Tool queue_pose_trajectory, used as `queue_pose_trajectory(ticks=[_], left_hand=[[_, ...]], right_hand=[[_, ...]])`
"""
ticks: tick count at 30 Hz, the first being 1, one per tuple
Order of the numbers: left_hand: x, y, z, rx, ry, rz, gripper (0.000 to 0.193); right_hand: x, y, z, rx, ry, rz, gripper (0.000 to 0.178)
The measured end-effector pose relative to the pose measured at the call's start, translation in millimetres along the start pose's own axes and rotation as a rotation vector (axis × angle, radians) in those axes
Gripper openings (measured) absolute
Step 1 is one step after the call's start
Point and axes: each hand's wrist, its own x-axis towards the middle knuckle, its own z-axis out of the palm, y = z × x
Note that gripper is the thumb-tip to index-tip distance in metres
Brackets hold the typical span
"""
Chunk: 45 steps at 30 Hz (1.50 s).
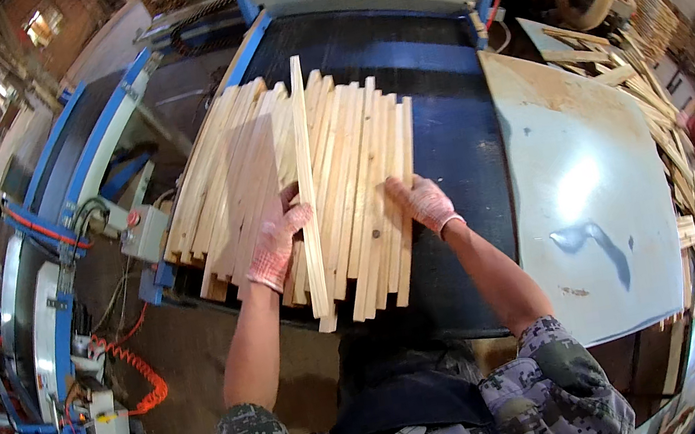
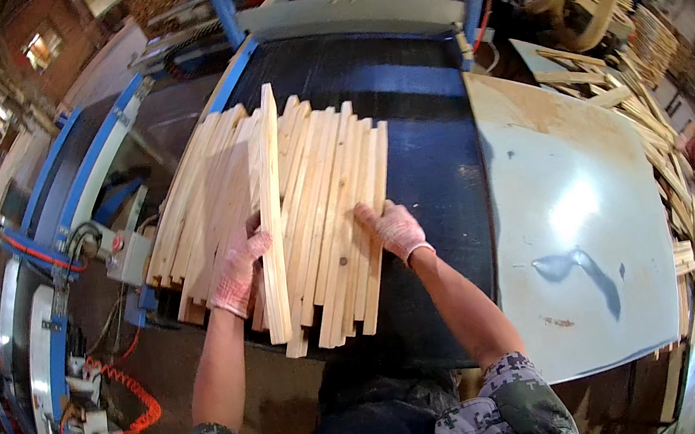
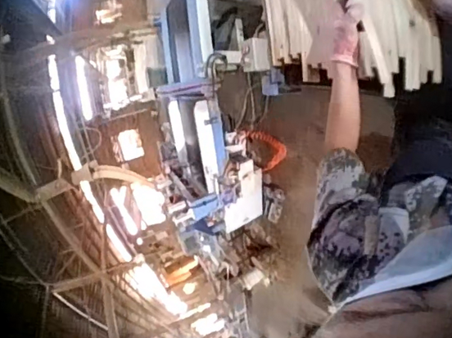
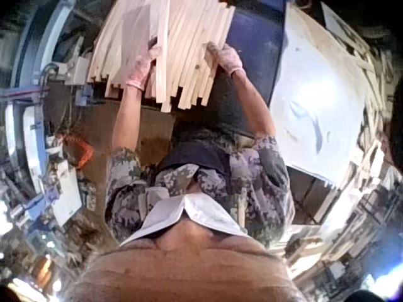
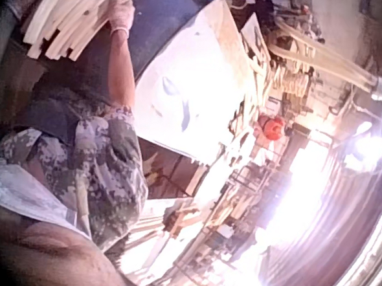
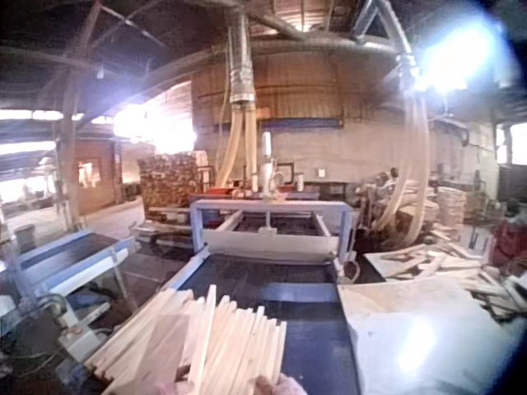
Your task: The person repeatedly picks up stacks of light-colored wooden planks from a metal workbench and places them onto a conveyor belt. The person wears pink gloves and a camouflage shirt while performing this repetitive stacking task in a workshop environment.
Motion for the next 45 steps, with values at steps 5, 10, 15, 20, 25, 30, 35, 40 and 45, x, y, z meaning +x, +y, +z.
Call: queue_pose_trajectory(ticks=[5,10,15,20,25,30,35,40,45], left_hand=[[-8.1,-8.3,53.0,-0.077,-0.105,-0.028,0.08],[-9.9,-26.8,121.8,-0.538,-0.222,-0.318,0.047],[10.0,-64.2,173.0,0.181,-0.127,-0.231,0.042],[-5.8,-61.7,166.4,0.323,-0.138,0.076,0.052],[-28.8,-47.0,127.6,0.218,-0.155,0.098,0.05],[-47.6,-44.9,92.4,0.128,-0.08,0.166,0.044],[-56.1,-56.9,60.8,0.005,0.076,0.153,0.043],[-48.8,-48.4,72.5,-0.078,0.188,0.153,0.046],[-64.8,-49.5,152.7,-0.219,-0.124,0.215,0.053]], right_hand=[[-53.1,7.8,-18.4,-0.037,0.128,-0.081,0.088],[-89.0,25.8,-39.8,0.846,-0.032,-0.103,0.076],[-113.3,19.6,-55.3,1.155,-0.064,0.035,0.041],[-91.9,64.7,-50.7,0.744,0.146,0.07,0.039],[-73.2,49.8,-22.1,0.383,-0.059,-0.024,0.061],[-53.9,65.7,1.1,0.224,-0.051,-0.117,0.067],[-56.6,82.2,-1.9,0.72,-0.193,0.085,0.07],[-96.8,122.1,17.8,0.926,0.021,-0.073,0.058],[-188.1,152.4,3.6,1.028,-0.306,-0.098,0.068]])
